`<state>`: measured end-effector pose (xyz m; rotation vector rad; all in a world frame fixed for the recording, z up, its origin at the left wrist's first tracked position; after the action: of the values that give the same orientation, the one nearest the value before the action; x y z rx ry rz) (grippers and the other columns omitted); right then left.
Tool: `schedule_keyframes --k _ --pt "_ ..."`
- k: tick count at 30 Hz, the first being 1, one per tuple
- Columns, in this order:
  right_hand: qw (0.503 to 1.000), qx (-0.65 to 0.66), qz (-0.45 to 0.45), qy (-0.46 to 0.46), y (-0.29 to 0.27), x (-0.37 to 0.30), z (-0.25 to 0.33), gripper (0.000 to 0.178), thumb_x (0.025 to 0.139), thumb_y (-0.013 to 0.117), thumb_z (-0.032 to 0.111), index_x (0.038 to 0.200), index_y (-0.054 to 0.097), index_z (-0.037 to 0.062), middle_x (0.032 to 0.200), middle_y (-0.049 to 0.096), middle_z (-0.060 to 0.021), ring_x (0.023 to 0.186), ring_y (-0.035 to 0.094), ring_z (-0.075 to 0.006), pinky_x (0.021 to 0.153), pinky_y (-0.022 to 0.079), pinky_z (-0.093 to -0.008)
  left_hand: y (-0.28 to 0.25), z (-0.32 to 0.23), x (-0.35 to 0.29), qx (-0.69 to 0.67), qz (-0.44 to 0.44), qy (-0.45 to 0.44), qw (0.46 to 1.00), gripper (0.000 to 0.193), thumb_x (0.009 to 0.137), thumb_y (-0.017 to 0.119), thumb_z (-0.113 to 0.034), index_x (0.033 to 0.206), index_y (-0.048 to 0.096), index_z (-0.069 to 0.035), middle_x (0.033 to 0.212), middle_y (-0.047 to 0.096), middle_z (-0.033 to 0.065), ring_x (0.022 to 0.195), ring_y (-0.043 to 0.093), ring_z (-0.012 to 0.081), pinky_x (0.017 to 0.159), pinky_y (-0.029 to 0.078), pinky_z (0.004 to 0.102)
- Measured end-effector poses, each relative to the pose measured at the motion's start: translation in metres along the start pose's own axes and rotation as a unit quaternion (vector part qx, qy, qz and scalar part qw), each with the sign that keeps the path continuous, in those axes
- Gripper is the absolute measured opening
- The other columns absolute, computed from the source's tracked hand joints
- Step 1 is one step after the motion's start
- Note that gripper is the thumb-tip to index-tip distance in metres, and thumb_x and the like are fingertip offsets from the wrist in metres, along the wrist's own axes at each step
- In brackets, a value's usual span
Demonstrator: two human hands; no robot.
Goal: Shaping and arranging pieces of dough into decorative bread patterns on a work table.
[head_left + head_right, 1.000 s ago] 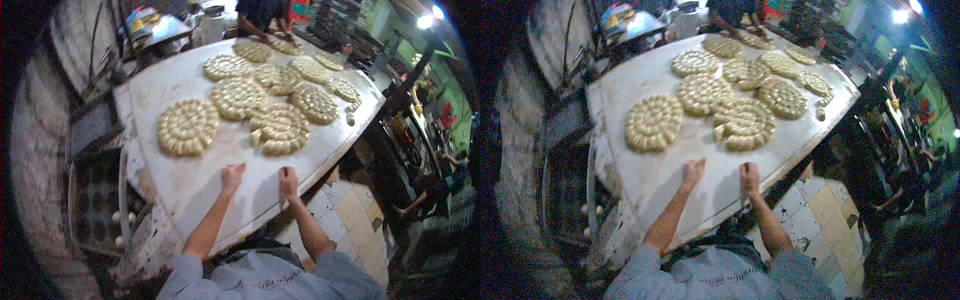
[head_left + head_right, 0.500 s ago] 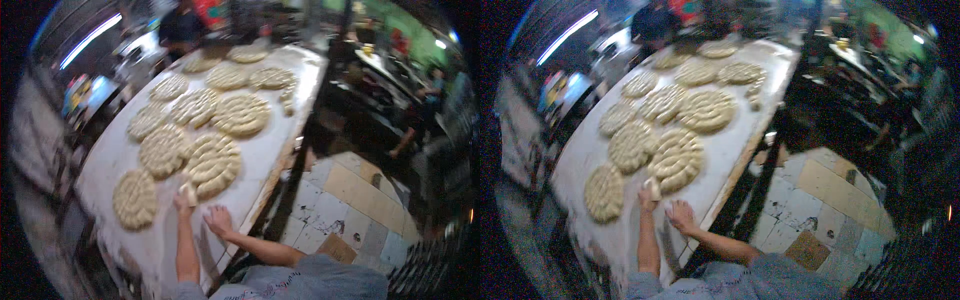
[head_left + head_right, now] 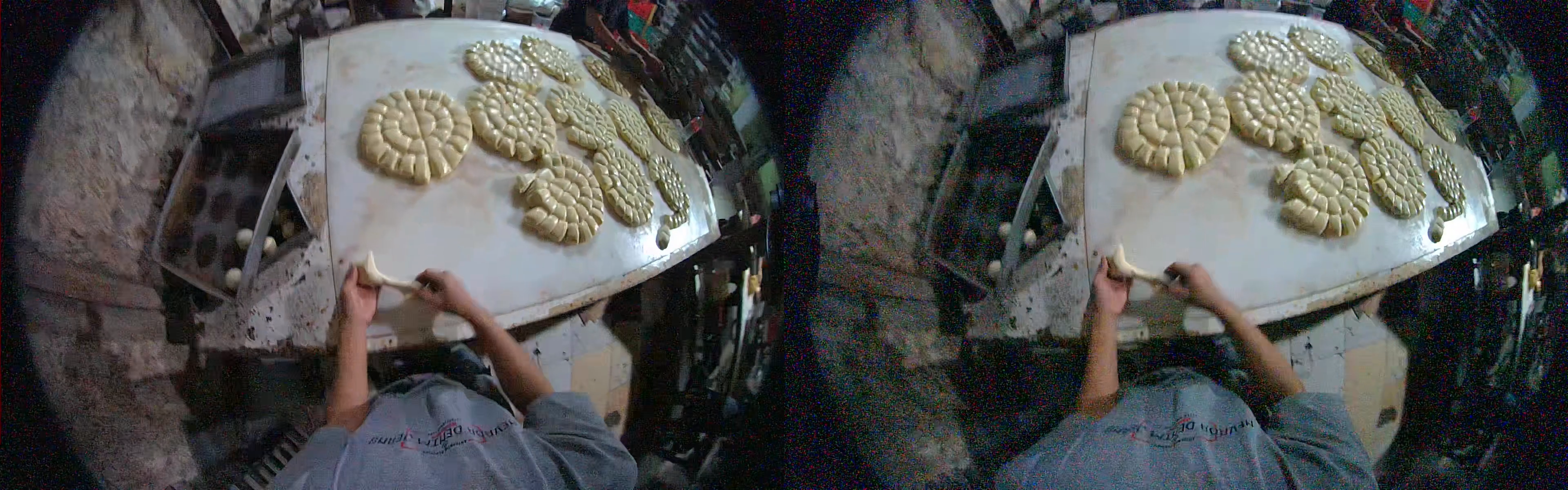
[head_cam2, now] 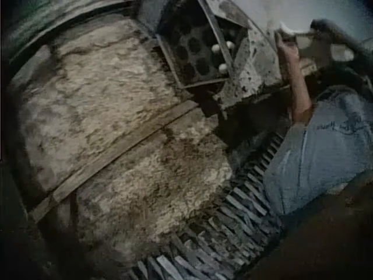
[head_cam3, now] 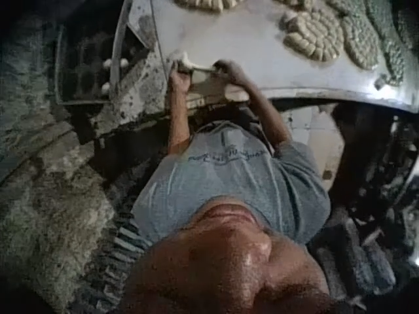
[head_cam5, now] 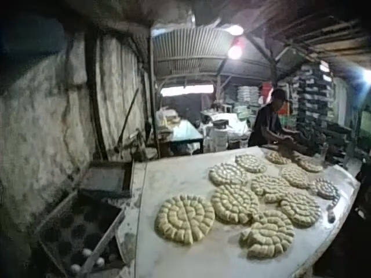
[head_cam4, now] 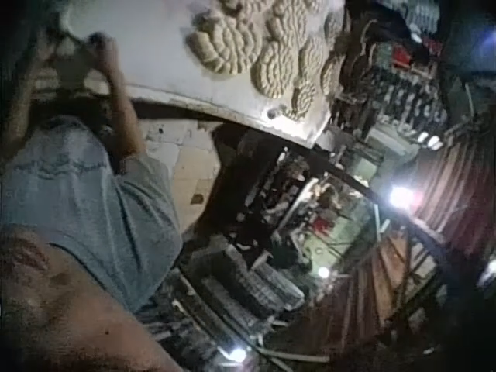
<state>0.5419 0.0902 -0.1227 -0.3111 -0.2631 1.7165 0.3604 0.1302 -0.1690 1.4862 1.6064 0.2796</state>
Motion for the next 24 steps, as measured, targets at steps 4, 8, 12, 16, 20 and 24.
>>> schedule_keyframes --k 4,8,12,16,20,24 --pt "0.984 0.074 -0.112 0.116 -0.068 -0.042 -0.007 0.022 0.081 0.058 0.018 0.093 0.057 -0.0006 0.079 0.058 -0.0059 0.077 0.052 -0.0117 0.066 0.045 -0.0284 -0.002 0.001 0.003 -0.092 -0.038 0.033 0.995 0.035 0.086 0.051 -0.039 0.104 0.055 -0.01 0.1 0.058 0.0025 0.091 0.055 0.0166 0.076 0.046 0.034" --pt "0.937 0.078 -0.32 0.119 -0.147 -0.116 -0.067 0.032 0.078 0.063 0.024 0.093 0.047 0.0008 0.086 0.05 -0.005 0.077 0.047 -0.0176 0.07 0.042 -0.0336 -0.005 -0.007 0.012 0.159 0.068 0.032 0.984 0.029 0.084 0.055 -0.039 0.089 0.054 -0.011 0.087 0.052 -0.0011 0.08 0.051 0.0117 0.069 0.041 0.027" --pt "0.842 -0.481 -0.245 -0.005 -0.159 -0.084 -0.032 0.044 0.069 0.069 0.032 0.091 0.044 0.0029 0.091 0.044 -0.0145 0.089 0.041 -0.0335 0.08 0.035 -0.0445 0.089 -0.031 -0.034 0.808 0.116 0.451 0.361 0.026 0.078 0.06 -0.033 0.086 0.054 -0.008 0.082 0.055 0.0028 0.076 0.052 0.0191 0.067 0.043 0.0347" --pt "0.852 -0.382 -0.357 -0.022 -0.173 -0.006 -0.021 0.029 0.075 0.062 0.028 0.086 0.053 0.0032 0.091 0.052 -0.0159 0.088 0.044 -0.0337 0.08 0.035 -0.0425 0.088 -0.019 0.06 0.736 -0.06 0.416 0.531 0.019 0.074 0.06 -0.025 0.075 0.056 -0.006 0.076 0.057 0.0086 0.077 0.053 0.0288 0.069 0.042 0.0406" --pt "0.895 -0.317 -0.311 -0.04 -0.113 0.014 -0.023 0.015 0.073 0.06 0.018 0.078 0.055 0.0042 0.087 0.052 -0.0157 0.086 0.046 -0.0343 0.078 0.036 -0.0437 0.137 0.061 0.008 0.737 -0.025 0.362 0.57 0.009 0.071 0.061 -0.016 0.067 0.057 -0.008 0.082 0.059 0.0102 0.085 0.052 0.0314 0.072 0.042 0.0428" --pt "0.898 -0.353 -0.216 -0.152 -0.096 -0.056 -0.018 0.024 0.068 0.063 0.012 0.091 0.056 0.0098 0.095 0.051 -0.0102 0.092 0.045 -0.0319 0.08 0.039 -0.0424 0.107 0.059 -0.069 0.753 0.011 0.409 0.515 0.008 0.068 0.064 -0.011 0.071 0.057 -0.009 0.088 0.055 0.0079 0.087 0.05 0.0304 0.075 0.042 0.0431"
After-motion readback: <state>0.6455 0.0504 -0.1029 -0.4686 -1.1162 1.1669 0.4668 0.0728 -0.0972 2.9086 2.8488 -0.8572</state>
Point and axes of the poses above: each hand's wrist, its own x-axis towards the middle knuckle, its own y-axis out of the palm, z = x × y, the point moved 8 cm from there along x, towards the middle knuckle
